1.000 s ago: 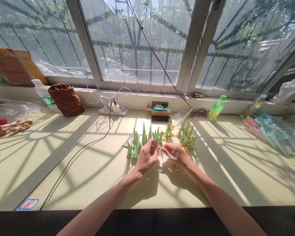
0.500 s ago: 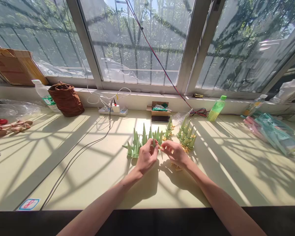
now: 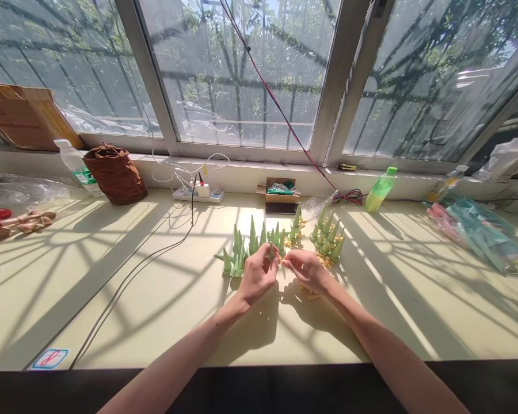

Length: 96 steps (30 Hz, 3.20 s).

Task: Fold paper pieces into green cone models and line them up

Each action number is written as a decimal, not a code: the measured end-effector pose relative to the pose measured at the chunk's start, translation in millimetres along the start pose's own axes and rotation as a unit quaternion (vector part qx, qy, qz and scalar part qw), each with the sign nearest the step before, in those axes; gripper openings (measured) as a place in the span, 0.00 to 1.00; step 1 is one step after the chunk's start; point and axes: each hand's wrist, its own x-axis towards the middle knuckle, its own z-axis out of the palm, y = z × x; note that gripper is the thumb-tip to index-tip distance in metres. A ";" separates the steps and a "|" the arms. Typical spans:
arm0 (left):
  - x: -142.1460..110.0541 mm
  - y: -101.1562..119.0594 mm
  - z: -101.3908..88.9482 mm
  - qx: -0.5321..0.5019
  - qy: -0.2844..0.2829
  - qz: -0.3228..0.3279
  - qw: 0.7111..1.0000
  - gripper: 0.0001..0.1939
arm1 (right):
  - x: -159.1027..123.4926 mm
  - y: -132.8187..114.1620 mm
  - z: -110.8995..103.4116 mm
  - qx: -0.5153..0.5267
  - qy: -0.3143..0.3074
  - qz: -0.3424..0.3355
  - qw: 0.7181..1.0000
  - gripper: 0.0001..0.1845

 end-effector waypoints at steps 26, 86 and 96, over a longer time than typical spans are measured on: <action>2.3 3.2 1.0 -0.083 0.029 -0.043 0.995 0.07 | -0.4 -6.6 0.2 0.018 0.029 0.004 0.999 0.06; 4.2 -4.4 -3.9 -0.030 0.010 0.014 0.999 0.04 | -3.9 -8.4 8.6 0.001 0.027 0.002 1.000 0.11; 2.6 -6.0 -3.9 -0.015 -0.002 0.023 1.000 0.04 | -4.3 -7.9 6.2 0.007 -0.002 0.001 1.000 0.16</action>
